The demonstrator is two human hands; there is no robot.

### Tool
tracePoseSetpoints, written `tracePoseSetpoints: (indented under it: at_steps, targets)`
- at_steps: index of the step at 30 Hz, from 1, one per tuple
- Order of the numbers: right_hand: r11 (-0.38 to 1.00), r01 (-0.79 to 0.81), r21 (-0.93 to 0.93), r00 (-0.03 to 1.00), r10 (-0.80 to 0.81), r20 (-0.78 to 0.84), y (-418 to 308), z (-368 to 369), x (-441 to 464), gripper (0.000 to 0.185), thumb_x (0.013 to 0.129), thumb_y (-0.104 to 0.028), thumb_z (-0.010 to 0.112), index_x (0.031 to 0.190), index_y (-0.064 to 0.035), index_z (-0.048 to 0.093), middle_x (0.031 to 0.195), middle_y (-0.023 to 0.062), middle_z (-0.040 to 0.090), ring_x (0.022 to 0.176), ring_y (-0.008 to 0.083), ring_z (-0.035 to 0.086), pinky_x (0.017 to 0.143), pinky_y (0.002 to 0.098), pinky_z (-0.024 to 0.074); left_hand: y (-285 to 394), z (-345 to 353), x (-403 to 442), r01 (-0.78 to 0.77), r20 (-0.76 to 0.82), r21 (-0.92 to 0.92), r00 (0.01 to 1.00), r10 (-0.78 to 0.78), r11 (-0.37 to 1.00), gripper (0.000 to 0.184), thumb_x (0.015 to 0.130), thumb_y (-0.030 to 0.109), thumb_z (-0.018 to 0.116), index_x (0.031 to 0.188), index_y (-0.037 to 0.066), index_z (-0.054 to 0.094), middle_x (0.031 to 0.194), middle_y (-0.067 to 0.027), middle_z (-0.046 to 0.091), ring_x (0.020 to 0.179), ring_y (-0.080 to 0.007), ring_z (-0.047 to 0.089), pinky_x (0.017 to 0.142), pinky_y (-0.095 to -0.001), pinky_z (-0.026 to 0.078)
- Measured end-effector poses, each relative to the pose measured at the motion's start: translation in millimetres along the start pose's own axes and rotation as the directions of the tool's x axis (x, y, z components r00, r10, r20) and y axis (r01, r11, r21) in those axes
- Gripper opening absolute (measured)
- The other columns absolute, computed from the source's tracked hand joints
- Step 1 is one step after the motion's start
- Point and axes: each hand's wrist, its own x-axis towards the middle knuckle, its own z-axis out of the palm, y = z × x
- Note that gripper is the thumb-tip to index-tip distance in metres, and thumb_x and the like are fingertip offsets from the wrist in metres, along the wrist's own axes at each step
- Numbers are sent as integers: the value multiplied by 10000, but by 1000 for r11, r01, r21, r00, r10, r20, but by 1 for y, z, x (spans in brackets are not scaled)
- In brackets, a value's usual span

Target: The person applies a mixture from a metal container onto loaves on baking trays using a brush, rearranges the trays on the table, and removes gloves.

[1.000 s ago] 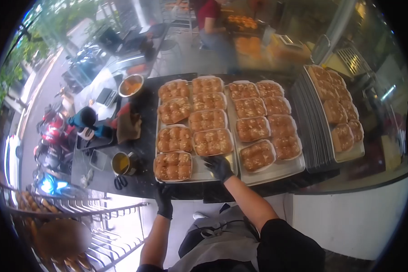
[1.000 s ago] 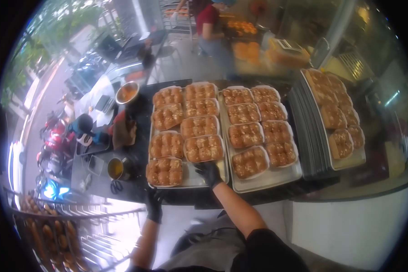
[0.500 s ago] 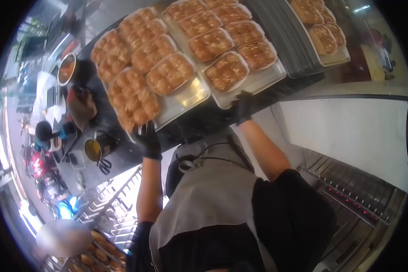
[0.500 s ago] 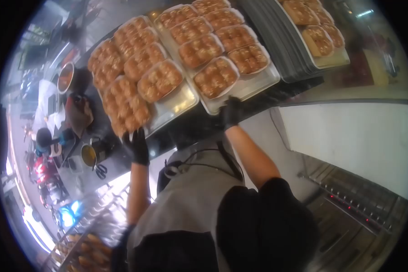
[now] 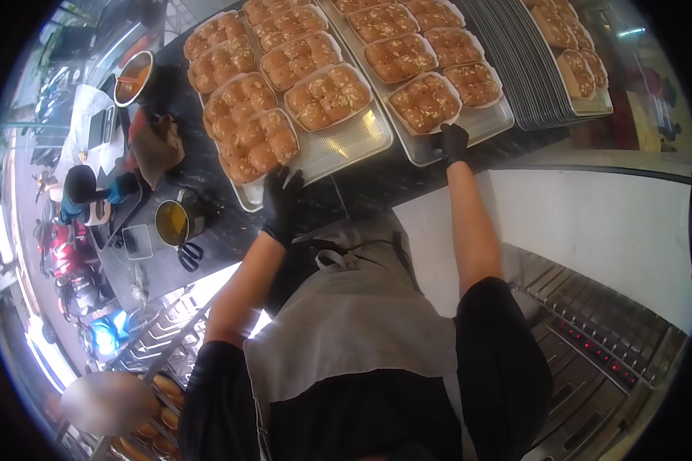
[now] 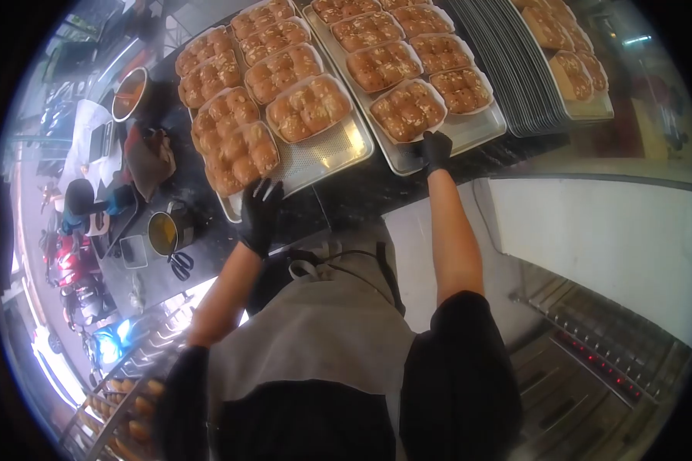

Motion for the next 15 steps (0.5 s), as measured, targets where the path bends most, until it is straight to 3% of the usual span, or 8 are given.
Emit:
tracePoseSetpoints:
  at_steps: [2,3,4,5,6,9,11,15]
  targets:
    - [870,-166,464,986,150,72,9,-1,-19,298,892,-195,569,938,84,663,824,205,708,816,340,685,769,435,496,-14,-3,0,117,226,1,967,-114,993,439,1000,240,480,1419,132,402,1459,-145,380,1315,-355,445,1100,-492,384]
    - [870,-167,463,986,155,65,11,-6,-35,298,892,-195,569,938,84,663,824,205,708,816,340,685,769,435,496,-29,-9,6,-506,491,599,844,214,621,433,918,17,602,1314,-7,426,1290,-154,475,1214,-273,520,984,-400,506]
    - [909,2,416,998,22,-52,-7,-23,-67,264,888,-187,565,840,65,630,794,203,666,774,340,650,728,428,482,-21,6,0,-507,495,593,842,213,625,433,918,17,602,1314,-7,426,1290,-154,475,1214,-273,520,984,-400,506]
    - [922,169,348,980,-119,-160,-28,-38,-99,268,884,-179,562,742,45,597,763,201,624,732,340,615,687,420,467,1,34,-16,8,231,149,972,-42,989,410,949,160,575,1315,19,456,1270,-137,503,1179,-266,539,976,-417,499]
    - [882,72,466,992,-16,-123,-51,-46,-126,257,897,-182,559,773,42,587,763,180,611,726,319,593,687,414,462,20,52,-27,444,159,-449,894,-419,776,429,980,303,547,1317,45,487,1249,-120,530,1144,-258,559,969,-433,492]
    - [815,-123,566,992,94,80,-83,-24,-175,234,926,-183,555,873,45,541,904,147,556,855,208,519,781,373,451,42,69,-39,702,244,-218,712,-658,678,505,985,455,464,1407,178,437,1339,-81,533,1222,-300,514,1022,-472,432]
    - [795,118,595,993,-89,-78,-96,26,-190,275,955,-238,546,912,30,582,823,147,578,792,250,553,770,404,458,0,49,-28,679,373,-225,722,-583,699,534,972,484,475,1398,163,443,1323,-85,539,1210,-293,519,1015,-455,435]
    - [844,135,519,990,-99,-95,-159,42,-192,319,947,-279,590,1080,7,643,869,186,678,790,304,636,768,429,484,52,82,-17,746,575,-361,650,-497,559,550,968,496,481,1347,99,461,1261,-95,560,1189,-278,520,1028,-395,419]
